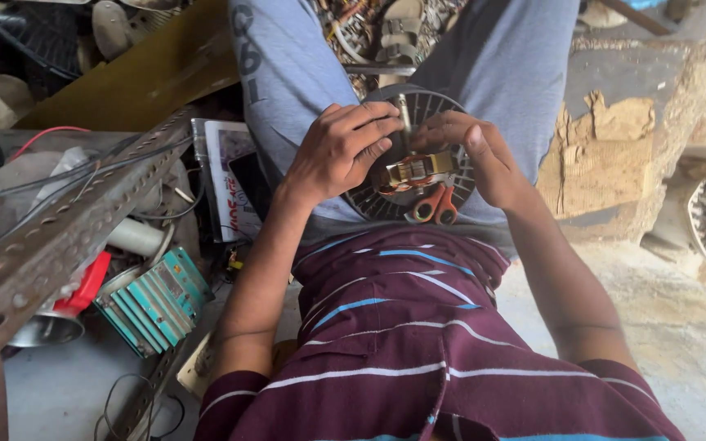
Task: The person sits on the floor and uses a screwdriver to adjust and tighten components on a disassembled electric fan motor held in their lap. They repeatedly rotate the motor and manipulate the internal parts with the tool.
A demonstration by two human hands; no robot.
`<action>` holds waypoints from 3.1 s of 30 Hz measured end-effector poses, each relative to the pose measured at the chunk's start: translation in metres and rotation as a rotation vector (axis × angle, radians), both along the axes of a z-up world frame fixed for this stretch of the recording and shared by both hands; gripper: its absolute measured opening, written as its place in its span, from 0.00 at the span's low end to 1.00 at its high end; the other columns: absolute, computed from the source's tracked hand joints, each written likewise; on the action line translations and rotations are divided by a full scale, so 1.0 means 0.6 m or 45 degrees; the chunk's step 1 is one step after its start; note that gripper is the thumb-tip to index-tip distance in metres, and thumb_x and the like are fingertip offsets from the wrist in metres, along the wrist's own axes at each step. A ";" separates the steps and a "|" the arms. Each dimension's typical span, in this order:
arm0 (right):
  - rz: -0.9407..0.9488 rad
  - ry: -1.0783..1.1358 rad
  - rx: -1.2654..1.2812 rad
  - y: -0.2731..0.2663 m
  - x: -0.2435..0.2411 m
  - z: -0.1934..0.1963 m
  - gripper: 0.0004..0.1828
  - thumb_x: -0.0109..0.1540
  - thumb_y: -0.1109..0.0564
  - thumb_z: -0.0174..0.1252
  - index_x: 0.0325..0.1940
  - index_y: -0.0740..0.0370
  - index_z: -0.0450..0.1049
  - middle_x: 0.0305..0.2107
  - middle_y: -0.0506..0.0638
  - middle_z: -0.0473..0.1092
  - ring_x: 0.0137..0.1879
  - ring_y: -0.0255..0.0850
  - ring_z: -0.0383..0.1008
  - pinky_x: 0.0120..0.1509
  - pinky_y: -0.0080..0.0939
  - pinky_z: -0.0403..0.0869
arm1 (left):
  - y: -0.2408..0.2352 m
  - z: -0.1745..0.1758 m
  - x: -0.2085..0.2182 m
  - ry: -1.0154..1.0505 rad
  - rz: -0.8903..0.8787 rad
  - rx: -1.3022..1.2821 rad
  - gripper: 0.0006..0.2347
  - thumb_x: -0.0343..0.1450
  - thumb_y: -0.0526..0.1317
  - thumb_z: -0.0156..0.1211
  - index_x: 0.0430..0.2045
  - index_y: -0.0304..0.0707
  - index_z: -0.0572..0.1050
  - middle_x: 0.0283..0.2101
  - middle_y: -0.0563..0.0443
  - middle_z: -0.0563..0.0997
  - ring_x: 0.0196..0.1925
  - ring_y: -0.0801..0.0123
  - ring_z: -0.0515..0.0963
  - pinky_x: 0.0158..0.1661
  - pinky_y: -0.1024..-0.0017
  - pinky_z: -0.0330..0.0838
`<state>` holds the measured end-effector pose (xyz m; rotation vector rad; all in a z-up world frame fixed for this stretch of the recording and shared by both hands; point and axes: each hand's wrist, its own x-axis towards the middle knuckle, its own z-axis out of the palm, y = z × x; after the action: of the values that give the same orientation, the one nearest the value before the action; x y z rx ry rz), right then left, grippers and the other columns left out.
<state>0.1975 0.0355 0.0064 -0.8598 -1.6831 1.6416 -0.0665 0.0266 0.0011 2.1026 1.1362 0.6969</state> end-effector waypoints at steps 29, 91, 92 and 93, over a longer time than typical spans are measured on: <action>0.102 -0.223 0.291 0.017 -0.008 0.033 0.43 0.74 0.31 0.29 0.51 0.69 0.78 0.47 0.59 0.73 0.51 0.48 0.75 0.56 0.45 0.72 | 0.012 0.071 0.018 0.212 0.353 0.354 0.07 0.72 0.42 0.67 0.27 0.39 0.80 0.28 0.52 0.78 0.30 0.63 0.77 0.40 0.61 0.58; -0.733 -0.410 0.543 -0.154 -0.054 -0.006 0.11 0.56 0.62 0.71 0.40 0.67 0.79 0.27 0.52 0.67 0.31 0.41 0.68 0.37 0.40 0.66 | -0.024 0.198 0.103 0.466 -0.109 0.265 0.04 0.67 0.35 0.63 0.21 0.40 0.81 0.30 0.50 0.78 0.39 0.61 0.78 0.46 0.57 0.62; -0.711 -0.433 0.564 -0.155 -0.055 -0.011 0.08 0.57 0.63 0.70 0.39 0.65 0.80 0.27 0.51 0.67 0.31 0.40 0.69 0.36 0.40 0.66 | -0.017 0.191 0.106 0.478 -0.113 0.274 0.04 0.67 0.35 0.64 0.20 0.40 0.81 0.30 0.49 0.78 0.39 0.60 0.79 0.46 0.57 0.62; -0.737 -0.396 0.432 -0.156 -0.057 -0.016 0.07 0.59 0.62 0.70 0.38 0.64 0.80 0.26 0.50 0.68 0.30 0.38 0.70 0.36 0.38 0.66 | -0.007 0.183 0.108 0.490 -0.118 0.284 0.04 0.67 0.35 0.64 0.20 0.40 0.81 0.30 0.49 0.79 0.38 0.60 0.79 0.45 0.57 0.62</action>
<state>0.1635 -0.0578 -0.0035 -1.3181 -1.6352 0.8412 -0.0015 0.0221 0.1108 2.5394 1.1936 0.3977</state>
